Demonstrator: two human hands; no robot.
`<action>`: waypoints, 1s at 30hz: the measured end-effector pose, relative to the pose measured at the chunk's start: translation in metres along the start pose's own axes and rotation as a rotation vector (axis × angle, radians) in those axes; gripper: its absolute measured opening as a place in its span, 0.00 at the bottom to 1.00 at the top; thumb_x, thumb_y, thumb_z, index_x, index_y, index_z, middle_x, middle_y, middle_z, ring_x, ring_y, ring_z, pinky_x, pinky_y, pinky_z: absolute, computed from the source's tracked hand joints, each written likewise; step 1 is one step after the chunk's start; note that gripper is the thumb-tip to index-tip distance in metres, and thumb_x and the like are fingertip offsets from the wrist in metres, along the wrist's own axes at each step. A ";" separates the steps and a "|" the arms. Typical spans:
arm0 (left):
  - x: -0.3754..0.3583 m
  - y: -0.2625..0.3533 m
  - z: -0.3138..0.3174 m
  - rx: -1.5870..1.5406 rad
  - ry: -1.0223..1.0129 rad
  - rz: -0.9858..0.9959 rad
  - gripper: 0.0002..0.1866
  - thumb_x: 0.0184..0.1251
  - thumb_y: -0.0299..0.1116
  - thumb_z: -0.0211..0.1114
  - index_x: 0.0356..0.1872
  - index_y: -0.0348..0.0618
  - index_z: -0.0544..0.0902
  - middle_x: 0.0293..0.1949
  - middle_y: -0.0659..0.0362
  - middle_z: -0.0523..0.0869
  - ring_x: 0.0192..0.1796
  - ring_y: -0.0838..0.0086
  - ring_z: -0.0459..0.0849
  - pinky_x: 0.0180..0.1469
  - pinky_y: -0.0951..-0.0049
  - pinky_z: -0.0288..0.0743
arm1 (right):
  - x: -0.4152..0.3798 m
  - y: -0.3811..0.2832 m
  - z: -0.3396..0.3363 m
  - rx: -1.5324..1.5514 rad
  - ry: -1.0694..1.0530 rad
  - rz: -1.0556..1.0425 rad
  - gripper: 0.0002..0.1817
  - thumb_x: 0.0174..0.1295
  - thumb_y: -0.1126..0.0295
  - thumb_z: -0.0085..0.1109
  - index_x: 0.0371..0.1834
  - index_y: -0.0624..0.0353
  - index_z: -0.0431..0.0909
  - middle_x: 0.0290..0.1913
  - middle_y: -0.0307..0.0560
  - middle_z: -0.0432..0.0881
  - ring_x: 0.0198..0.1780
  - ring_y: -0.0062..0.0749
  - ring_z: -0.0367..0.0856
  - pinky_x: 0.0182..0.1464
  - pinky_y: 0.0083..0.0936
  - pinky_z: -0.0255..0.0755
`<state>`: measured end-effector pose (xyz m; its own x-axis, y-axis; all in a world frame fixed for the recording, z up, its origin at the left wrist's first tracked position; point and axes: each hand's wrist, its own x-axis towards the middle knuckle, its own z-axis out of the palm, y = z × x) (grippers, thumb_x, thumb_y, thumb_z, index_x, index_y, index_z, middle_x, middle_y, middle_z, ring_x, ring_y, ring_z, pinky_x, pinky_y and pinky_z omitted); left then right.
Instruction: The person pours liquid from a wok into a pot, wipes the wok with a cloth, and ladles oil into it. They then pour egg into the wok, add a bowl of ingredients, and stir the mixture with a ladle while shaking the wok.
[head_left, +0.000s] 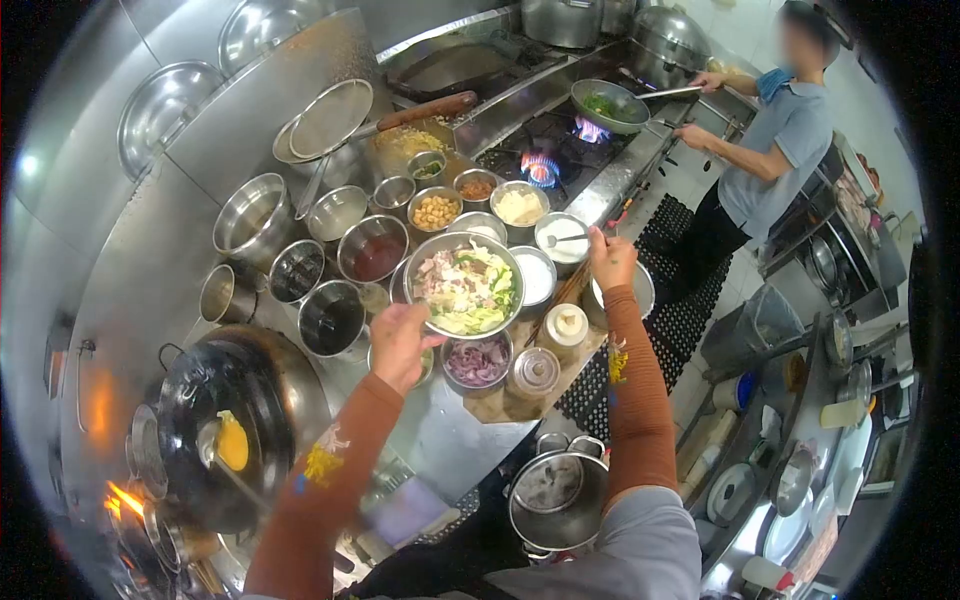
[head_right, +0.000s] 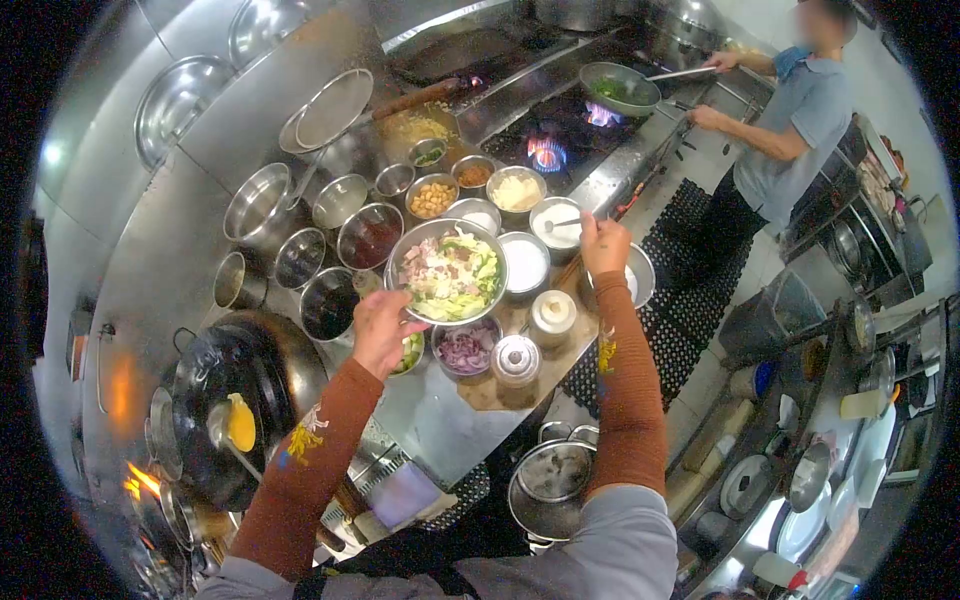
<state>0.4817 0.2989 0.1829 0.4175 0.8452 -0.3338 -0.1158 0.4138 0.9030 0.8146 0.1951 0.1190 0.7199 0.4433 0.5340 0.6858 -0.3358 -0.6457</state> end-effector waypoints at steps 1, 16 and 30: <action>-0.002 0.001 -0.002 0.002 0.004 0.002 0.08 0.62 0.27 0.60 0.36 0.31 0.75 0.39 0.50 0.82 0.39 0.65 0.84 0.37 0.62 0.84 | -0.002 -0.002 -0.001 0.034 -0.019 0.081 0.23 0.62 0.57 0.58 0.18 0.68 0.80 0.18 0.61 0.77 0.20 0.50 0.77 0.29 0.39 0.69; -0.010 -0.014 -0.028 -0.024 0.009 0.028 0.08 0.60 0.28 0.63 0.32 0.33 0.75 0.33 0.55 0.81 0.34 0.71 0.83 0.36 0.65 0.85 | -0.021 -0.038 -0.070 0.567 0.158 0.490 0.23 0.61 0.58 0.62 0.15 0.66 0.79 0.14 0.36 0.73 0.17 0.16 0.66 0.21 0.18 0.58; -0.047 0.001 -0.052 0.023 0.057 0.022 0.07 0.61 0.27 0.62 0.32 0.34 0.75 0.36 0.52 0.82 0.36 0.68 0.84 0.35 0.64 0.85 | -0.036 -0.060 -0.024 0.217 -0.138 0.162 0.24 0.60 0.56 0.59 0.16 0.67 0.81 0.16 0.55 0.78 0.19 0.41 0.78 0.30 0.35 0.71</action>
<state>0.4153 0.2766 0.1852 0.3632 0.8719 -0.3284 -0.1027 0.3878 0.9160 0.7506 0.1797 0.1515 0.7863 0.5124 0.3452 0.5139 -0.2321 -0.8259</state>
